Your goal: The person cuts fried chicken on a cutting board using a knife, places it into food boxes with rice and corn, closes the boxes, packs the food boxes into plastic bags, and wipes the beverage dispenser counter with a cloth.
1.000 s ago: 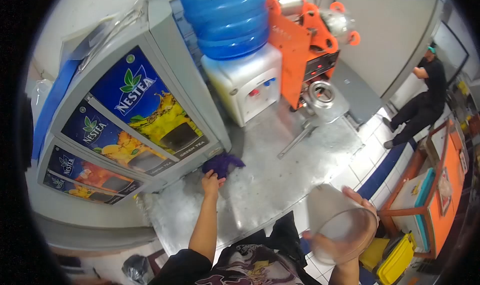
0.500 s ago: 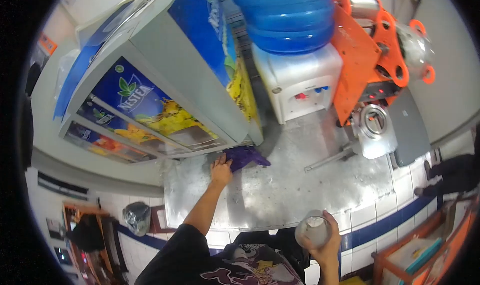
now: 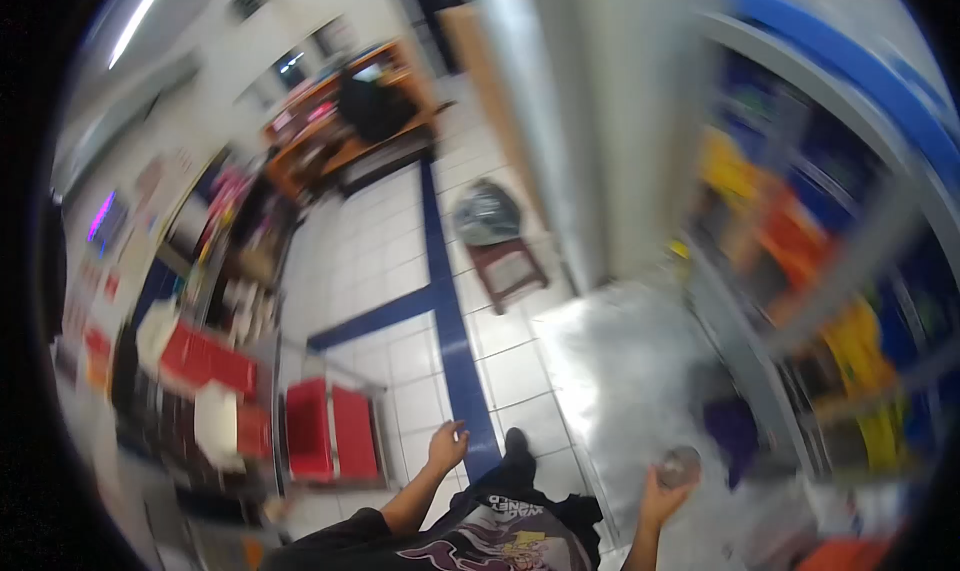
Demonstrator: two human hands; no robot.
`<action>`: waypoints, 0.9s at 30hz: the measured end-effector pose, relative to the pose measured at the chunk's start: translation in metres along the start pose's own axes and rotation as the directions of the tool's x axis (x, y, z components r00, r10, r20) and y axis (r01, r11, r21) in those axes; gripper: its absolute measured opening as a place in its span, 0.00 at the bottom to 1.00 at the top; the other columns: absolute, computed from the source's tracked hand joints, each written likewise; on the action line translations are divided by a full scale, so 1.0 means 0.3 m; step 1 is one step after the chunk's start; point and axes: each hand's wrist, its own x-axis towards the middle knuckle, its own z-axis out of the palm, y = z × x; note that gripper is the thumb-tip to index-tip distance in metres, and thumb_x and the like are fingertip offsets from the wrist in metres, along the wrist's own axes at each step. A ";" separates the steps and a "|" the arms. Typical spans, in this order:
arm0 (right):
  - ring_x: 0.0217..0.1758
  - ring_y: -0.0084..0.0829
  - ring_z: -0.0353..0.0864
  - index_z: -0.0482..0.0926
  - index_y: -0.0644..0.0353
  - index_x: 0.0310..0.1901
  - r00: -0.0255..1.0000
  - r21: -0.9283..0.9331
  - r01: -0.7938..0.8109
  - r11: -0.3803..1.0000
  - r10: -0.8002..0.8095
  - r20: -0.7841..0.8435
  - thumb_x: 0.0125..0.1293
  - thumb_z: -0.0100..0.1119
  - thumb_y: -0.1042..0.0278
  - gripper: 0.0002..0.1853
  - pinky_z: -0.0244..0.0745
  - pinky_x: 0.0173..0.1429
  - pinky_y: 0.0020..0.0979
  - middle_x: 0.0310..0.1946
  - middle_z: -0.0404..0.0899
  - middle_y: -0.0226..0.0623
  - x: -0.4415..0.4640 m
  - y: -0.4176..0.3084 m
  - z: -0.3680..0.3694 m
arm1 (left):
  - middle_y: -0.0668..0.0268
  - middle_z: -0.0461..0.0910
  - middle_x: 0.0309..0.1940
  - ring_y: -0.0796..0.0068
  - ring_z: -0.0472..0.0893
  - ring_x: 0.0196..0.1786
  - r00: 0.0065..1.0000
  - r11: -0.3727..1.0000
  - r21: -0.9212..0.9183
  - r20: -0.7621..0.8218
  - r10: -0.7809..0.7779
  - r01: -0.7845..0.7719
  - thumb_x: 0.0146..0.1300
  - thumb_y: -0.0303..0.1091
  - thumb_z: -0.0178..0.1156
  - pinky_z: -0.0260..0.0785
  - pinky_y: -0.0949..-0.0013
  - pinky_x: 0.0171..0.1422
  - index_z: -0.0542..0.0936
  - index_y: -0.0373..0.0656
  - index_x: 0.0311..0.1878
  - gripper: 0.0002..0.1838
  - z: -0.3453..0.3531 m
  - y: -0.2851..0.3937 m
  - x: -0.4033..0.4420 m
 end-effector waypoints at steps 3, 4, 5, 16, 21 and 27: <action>0.68 0.49 0.71 0.63 0.73 0.69 0.993 -0.158 0.088 0.983 -0.099 -0.062 0.60 0.71 0.67 0.39 0.65 0.72 0.42 0.65 0.69 0.57 0.041 -0.061 0.131 | 0.51 0.80 0.58 0.48 0.78 0.62 0.925 0.965 -0.052 0.304 -0.228 0.255 0.67 0.53 0.56 0.70 0.54 0.67 0.82 0.43 0.57 0.26 0.030 -0.297 0.039; 0.68 0.49 0.71 0.63 0.73 0.69 0.990 -0.209 0.124 0.970 -0.136 -0.047 0.61 0.71 0.66 0.39 0.65 0.72 0.42 0.65 0.70 0.57 0.052 -0.119 0.193 | 0.52 0.81 0.58 0.48 0.78 0.63 0.895 0.965 -0.064 0.393 -0.210 0.254 0.67 0.56 0.55 0.69 0.54 0.68 0.82 0.43 0.58 0.28 0.067 -0.402 0.058; 0.68 0.49 0.71 0.63 0.72 0.69 0.986 -0.216 0.161 0.963 -0.166 -0.003 0.61 0.70 0.65 0.39 0.65 0.72 0.42 0.65 0.70 0.57 0.043 -0.202 0.290 | 0.52 0.81 0.57 0.48 0.77 0.63 0.858 0.966 -0.076 0.479 -0.183 0.249 0.67 0.59 0.54 0.68 0.54 0.68 0.81 0.43 0.59 0.31 0.104 -0.500 0.072; 0.68 0.48 0.71 0.63 0.67 0.70 0.489 -0.133 0.066 0.989 0.084 0.868 0.64 0.64 0.58 0.37 0.67 0.69 0.46 0.66 0.70 0.53 -0.436 -0.845 1.365 | 0.48 0.67 0.72 0.48 0.62 0.76 0.400 0.924 -0.035 0.907 -0.130 0.380 0.71 0.71 0.35 0.54 0.51 0.77 0.73 0.37 0.67 0.45 -0.076 -1.004 0.435; 0.68 0.48 0.71 0.63 0.65 0.70 0.235 -0.205 0.043 0.978 0.189 0.953 0.66 0.61 0.55 0.36 0.67 0.68 0.48 0.66 0.70 0.52 -0.542 -0.940 1.795 | 0.48 0.58 0.76 0.51 0.56 0.79 0.318 0.817 -0.290 0.938 0.139 0.498 0.68 0.77 0.32 0.49 0.54 0.80 0.62 0.34 0.74 0.52 -0.282 -1.046 0.764; 0.67 0.48 0.70 0.64 0.63 0.70 -0.034 -0.286 0.078 0.955 0.289 0.957 0.68 0.57 0.51 0.35 0.68 0.67 0.50 0.66 0.70 0.50 -0.642 -1.070 2.447 | 0.49 0.61 0.75 0.49 0.59 0.78 0.489 0.499 -0.363 0.860 -0.144 0.787 0.63 0.82 0.33 0.47 0.56 0.80 0.62 0.36 0.75 0.57 -0.612 -1.363 1.130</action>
